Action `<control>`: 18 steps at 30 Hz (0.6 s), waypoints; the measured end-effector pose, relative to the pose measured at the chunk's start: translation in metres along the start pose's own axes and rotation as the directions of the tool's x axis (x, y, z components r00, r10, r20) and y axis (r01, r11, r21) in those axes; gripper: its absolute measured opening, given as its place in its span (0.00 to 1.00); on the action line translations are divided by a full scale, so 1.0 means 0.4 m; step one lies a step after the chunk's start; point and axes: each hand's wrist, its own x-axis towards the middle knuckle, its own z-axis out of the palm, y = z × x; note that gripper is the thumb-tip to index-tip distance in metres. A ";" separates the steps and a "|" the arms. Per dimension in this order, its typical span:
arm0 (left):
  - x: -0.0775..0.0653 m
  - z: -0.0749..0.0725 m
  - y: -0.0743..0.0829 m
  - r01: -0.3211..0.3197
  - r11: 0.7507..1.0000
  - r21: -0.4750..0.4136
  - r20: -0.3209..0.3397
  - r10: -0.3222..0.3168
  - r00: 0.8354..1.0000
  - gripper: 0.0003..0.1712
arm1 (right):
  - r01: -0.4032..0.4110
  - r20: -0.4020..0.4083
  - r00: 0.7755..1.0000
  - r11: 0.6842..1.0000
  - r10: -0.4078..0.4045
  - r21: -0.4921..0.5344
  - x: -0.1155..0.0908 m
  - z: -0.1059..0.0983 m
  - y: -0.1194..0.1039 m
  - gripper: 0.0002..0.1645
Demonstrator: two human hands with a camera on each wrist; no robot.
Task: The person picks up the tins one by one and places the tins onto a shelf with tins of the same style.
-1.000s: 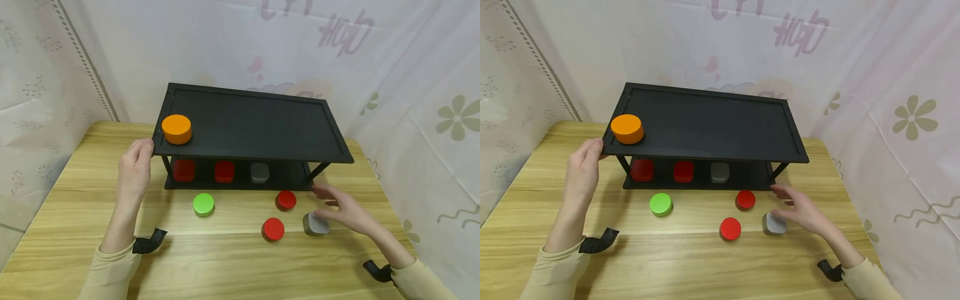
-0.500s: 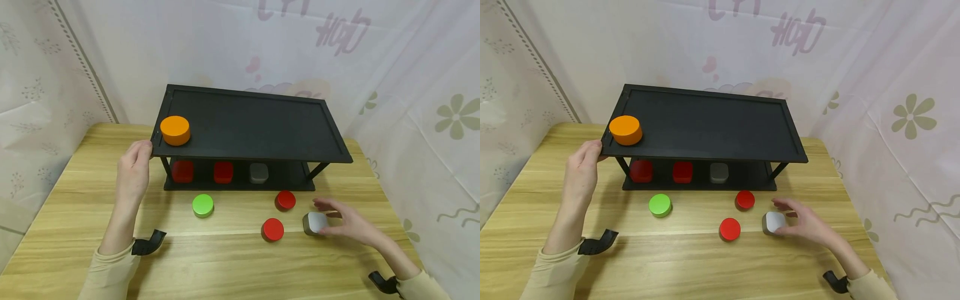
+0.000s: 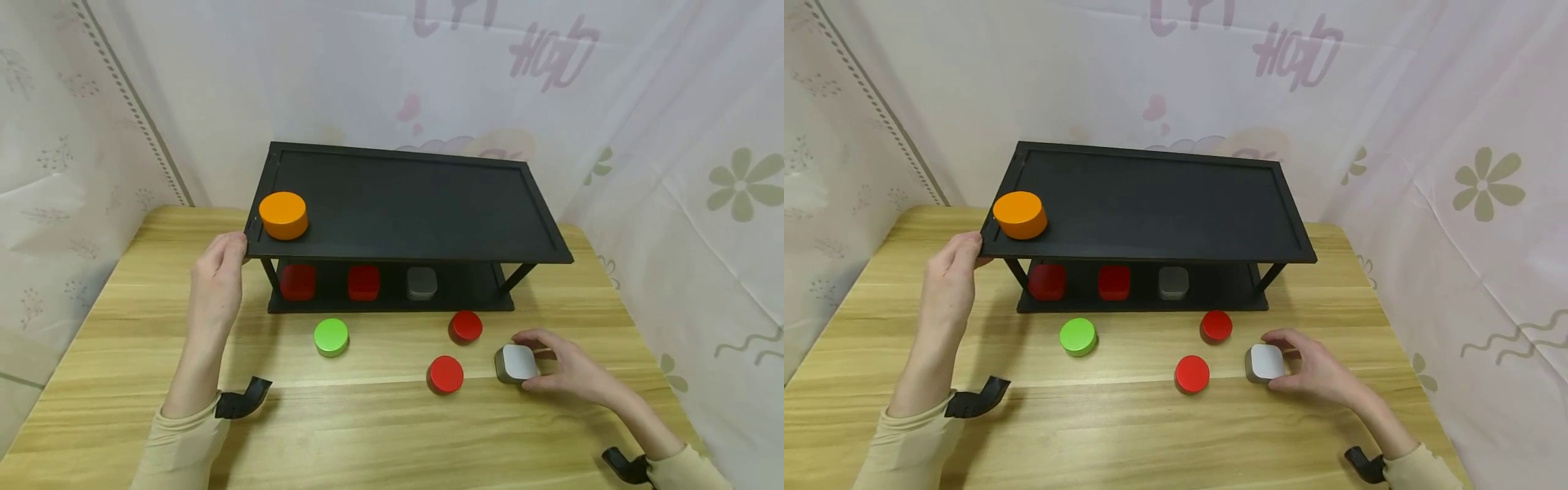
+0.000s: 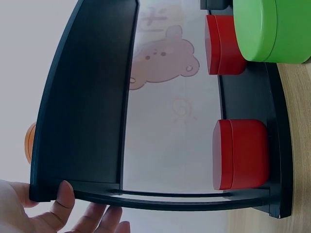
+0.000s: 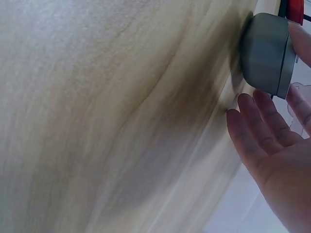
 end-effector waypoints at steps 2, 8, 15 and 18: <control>0.002 0.000 0.001 0.002 1.000 -0.002 -0.001 -0.002 1.000 0.27 | -0.003 -0.006 1.000 1.000 0.003 -0.012 0.000 0.001 0.003 0.40; 0.003 -0.001 0.001 0.009 1.000 0.000 -0.016 -0.009 1.000 0.27 | -0.011 -0.021 1.000 0.999 0.010 -0.046 0.002 0.004 0.010 0.39; 0.001 -0.002 0.001 0.022 1.000 0.019 -0.019 -0.022 1.000 0.26 | -0.008 -0.036 0.999 0.999 0.006 -0.053 -0.004 0.006 0.008 0.35; 0.001 -0.001 0.002 0.015 1.000 0.027 -0.009 -0.015 1.000 0.27 | -0.004 -0.034 0.999 0.999 0.002 -0.043 -0.007 0.003 0.003 0.34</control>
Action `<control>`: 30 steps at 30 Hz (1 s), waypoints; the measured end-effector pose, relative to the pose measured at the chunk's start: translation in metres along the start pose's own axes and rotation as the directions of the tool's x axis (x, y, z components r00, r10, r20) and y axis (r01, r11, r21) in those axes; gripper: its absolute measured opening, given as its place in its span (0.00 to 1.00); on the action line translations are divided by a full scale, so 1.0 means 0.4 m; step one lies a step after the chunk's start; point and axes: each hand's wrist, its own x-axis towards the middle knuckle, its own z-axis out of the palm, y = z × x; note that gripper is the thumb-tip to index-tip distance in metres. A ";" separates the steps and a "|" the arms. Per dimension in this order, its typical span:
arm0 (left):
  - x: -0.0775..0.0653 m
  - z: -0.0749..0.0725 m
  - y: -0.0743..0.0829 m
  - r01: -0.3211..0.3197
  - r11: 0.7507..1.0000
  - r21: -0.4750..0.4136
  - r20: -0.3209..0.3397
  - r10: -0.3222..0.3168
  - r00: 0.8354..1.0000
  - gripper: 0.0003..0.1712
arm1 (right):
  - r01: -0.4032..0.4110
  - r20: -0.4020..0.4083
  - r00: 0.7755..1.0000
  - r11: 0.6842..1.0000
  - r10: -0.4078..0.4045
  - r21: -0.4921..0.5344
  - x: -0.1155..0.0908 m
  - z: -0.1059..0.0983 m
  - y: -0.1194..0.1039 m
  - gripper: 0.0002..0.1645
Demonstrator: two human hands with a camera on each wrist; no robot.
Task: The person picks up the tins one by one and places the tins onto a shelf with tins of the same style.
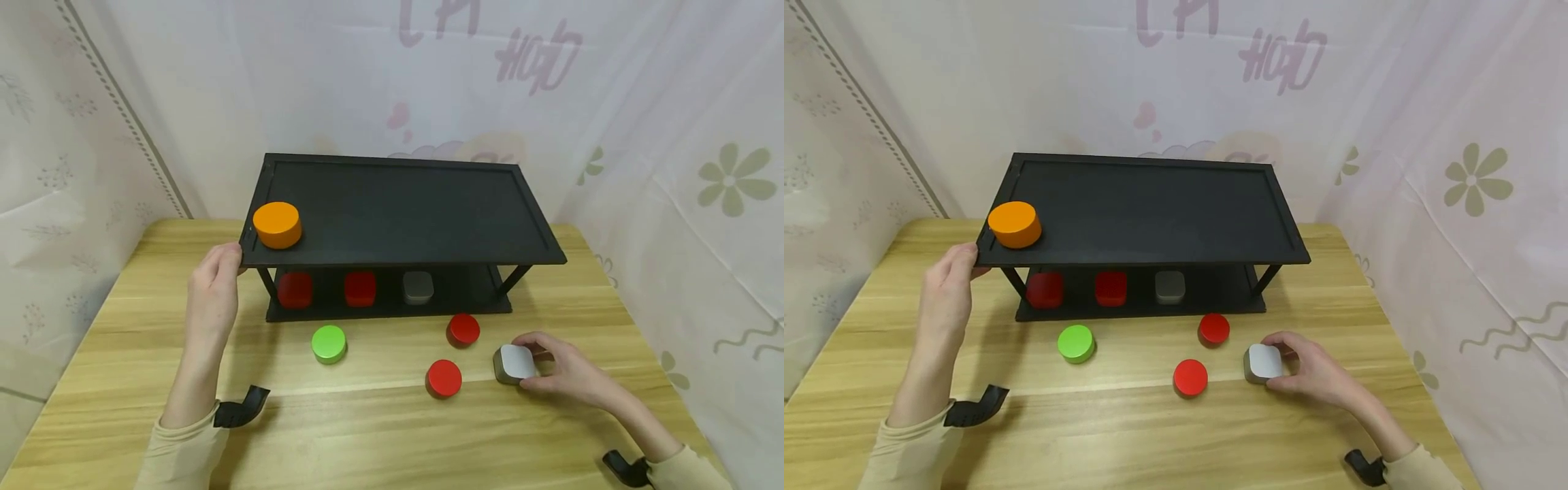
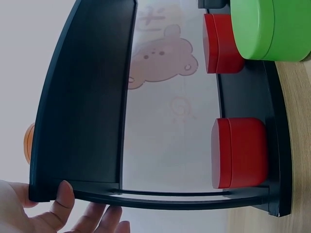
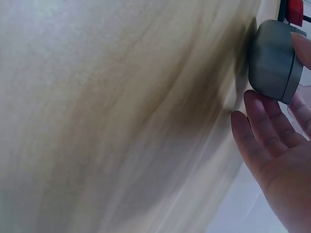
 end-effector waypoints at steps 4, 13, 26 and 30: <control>-0.001 0.002 -0.003 0.000 1.000 -0.006 0.001 0.000 1.000 0.26 | 0.022 -0.002 1.000 1.000 -0.022 0.018 0.006 -0.008 -0.004 0.34; -0.002 0.005 -0.007 0.006 1.000 -0.011 -0.002 -0.006 1.000 0.26 | 0.006 0.009 1.000 1.000 -0.007 0.030 0.032 -0.036 -0.014 0.35; -0.001 0.007 -0.008 0.013 1.000 -0.022 0.010 -0.013 1.000 0.26 | 0.021 -0.011 1.000 0.999 -0.021 0.034 0.095 -0.057 -0.028 0.36; 0.000 0.006 -0.004 0.015 1.000 -0.018 0.005 -0.015 1.000 0.26 | 0.040 -0.021 0.999 0.998 -0.040 0.038 0.124 -0.061 -0.032 0.36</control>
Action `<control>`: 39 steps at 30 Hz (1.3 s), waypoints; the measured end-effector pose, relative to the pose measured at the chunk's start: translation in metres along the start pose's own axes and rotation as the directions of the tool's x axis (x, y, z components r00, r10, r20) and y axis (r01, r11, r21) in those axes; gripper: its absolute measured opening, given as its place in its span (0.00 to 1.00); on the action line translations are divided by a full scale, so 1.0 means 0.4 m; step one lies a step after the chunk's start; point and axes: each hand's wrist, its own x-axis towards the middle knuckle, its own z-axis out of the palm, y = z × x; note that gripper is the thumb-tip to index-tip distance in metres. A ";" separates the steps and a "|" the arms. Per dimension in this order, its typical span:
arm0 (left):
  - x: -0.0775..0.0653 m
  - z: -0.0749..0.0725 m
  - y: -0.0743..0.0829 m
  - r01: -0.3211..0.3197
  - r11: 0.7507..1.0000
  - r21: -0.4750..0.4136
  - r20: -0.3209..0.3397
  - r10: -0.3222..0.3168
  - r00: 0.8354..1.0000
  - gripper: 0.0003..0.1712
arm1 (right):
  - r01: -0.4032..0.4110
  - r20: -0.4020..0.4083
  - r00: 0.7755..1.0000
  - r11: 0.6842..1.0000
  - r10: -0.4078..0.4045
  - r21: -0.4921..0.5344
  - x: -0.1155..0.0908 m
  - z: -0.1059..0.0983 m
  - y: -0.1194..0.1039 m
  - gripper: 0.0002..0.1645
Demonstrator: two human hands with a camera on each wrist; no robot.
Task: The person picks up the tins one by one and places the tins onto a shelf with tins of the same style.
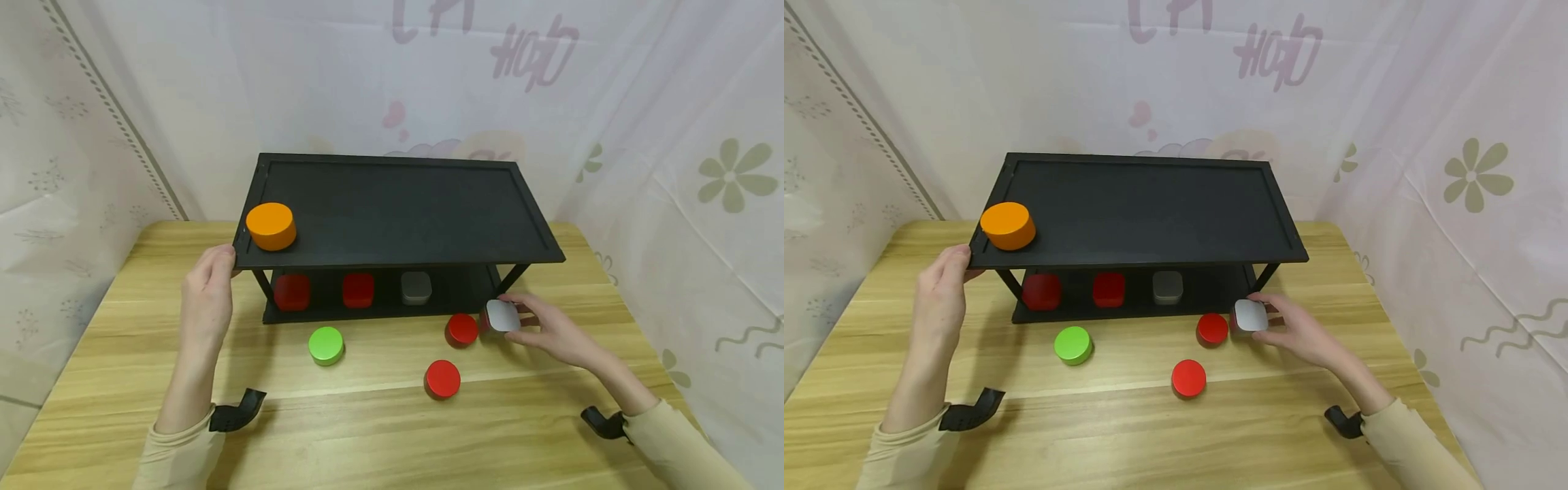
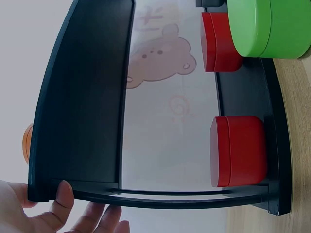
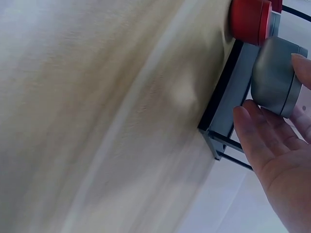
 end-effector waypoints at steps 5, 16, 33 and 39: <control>0.001 -0.003 0.000 0.002 1.000 0.000 0.004 -0.002 1.000 0.26 | -0.022 0.008 1.000 1.000 0.022 0.010 0.033 -0.004 -0.008 0.36; 0.003 -0.002 0.001 0.003 1.000 0.012 -0.006 -0.003 1.000 0.26 | -0.021 0.007 1.000 0.999 0.021 0.050 0.093 -0.005 0.005 0.38; 0.001 -0.003 -0.002 -0.010 1.000 0.020 -0.011 0.010 1.000 0.27 | -0.067 0.013 0.998 0.996 0.068 -0.062 0.146 0.012 0.011 0.37; 0.001 -0.002 0.000 -0.023 1.000 0.009 -0.014 0.023 1.000 0.27 | -0.081 0.016 0.996 0.994 0.082 -0.074 0.162 0.019 0.020 0.37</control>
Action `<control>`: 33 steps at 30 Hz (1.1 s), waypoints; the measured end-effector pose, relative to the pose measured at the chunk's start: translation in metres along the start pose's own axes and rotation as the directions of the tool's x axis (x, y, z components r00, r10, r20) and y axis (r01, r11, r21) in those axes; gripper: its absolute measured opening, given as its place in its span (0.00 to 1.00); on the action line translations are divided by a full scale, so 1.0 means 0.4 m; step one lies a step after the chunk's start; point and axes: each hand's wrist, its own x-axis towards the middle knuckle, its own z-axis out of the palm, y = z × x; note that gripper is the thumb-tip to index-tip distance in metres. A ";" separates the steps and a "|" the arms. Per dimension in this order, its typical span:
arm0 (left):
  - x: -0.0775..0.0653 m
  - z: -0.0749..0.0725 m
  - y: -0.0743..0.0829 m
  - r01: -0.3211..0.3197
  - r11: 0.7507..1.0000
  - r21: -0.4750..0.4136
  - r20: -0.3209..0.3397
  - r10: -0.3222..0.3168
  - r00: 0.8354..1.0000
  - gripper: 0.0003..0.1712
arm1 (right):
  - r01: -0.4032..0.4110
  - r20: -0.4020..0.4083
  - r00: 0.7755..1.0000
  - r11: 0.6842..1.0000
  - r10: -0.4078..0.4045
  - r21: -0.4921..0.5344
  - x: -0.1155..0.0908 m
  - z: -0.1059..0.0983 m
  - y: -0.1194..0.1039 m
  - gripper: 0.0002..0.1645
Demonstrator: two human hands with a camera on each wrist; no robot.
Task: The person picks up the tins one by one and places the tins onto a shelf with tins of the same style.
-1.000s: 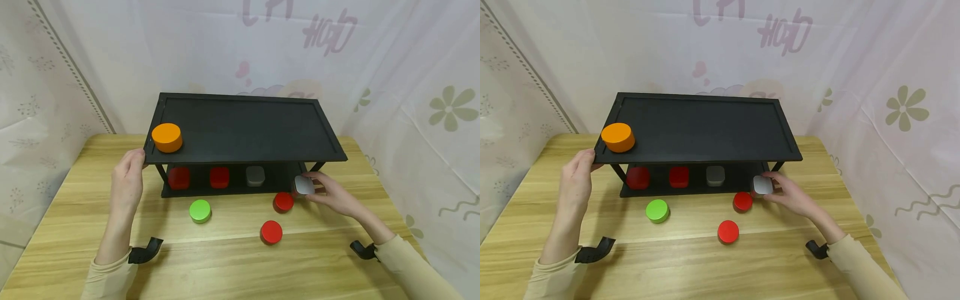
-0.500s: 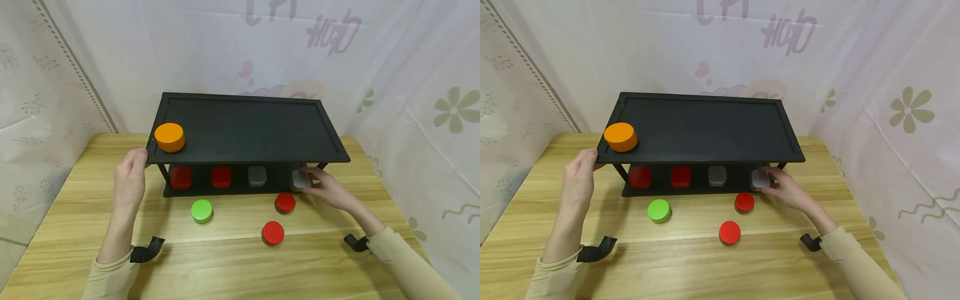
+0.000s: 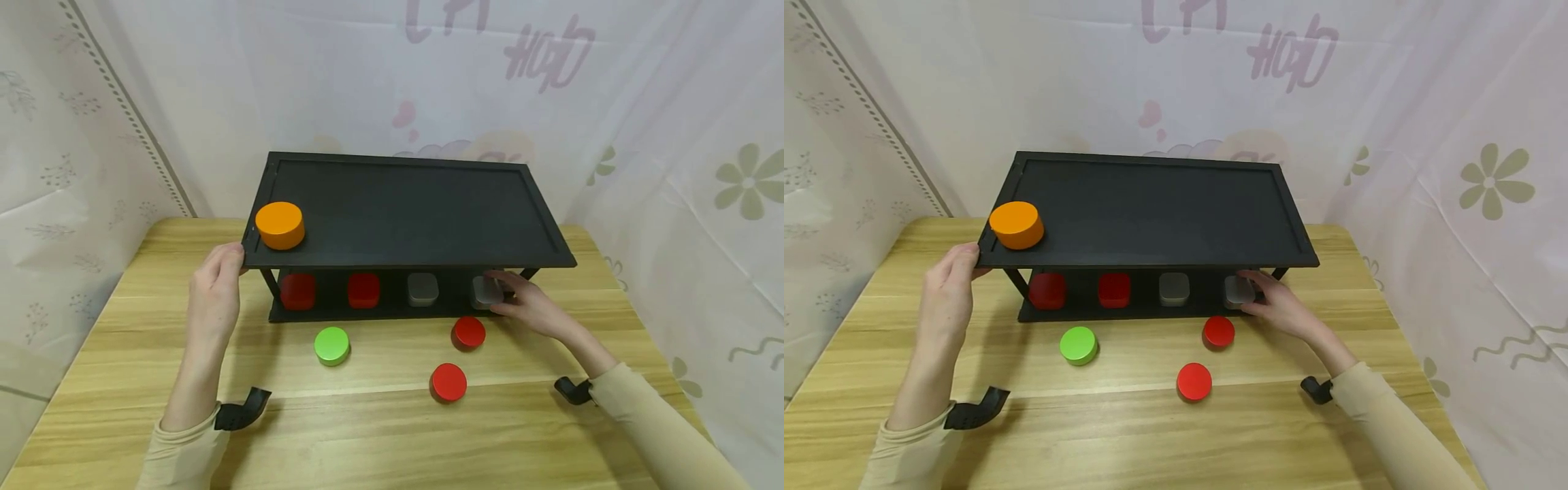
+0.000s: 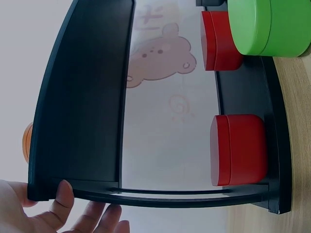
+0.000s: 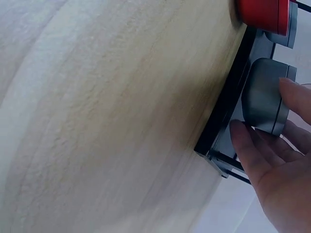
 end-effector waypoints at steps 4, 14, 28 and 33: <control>0.000 0.001 0.003 -0.006 1.000 0.009 -0.002 0.006 1.000 0.27 | -0.003 -0.010 1.000 1.000 0.002 -0.026 0.007 0.004 0.005 0.36; -0.005 0.004 0.006 -0.029 1.000 0.004 -0.018 0.029 0.999 0.26 | -0.044 0.014 0.999 0.999 0.044 -0.017 0.022 0.007 0.004 0.37; -0.003 0.003 0.003 -0.023 1.000 0.001 -0.018 0.023 1.000 0.26 | 0.003 -0.015 1.000 0.999 -0.003 -0.040 0.034 0.018 0.011 0.36; -0.003 0.003 0.003 -0.027 1.000 0.007 -0.016 0.027 1.000 0.27 | -0.001 -0.017 1.000 0.999 0.000 -0.053 0.038 0.022 0.013 0.36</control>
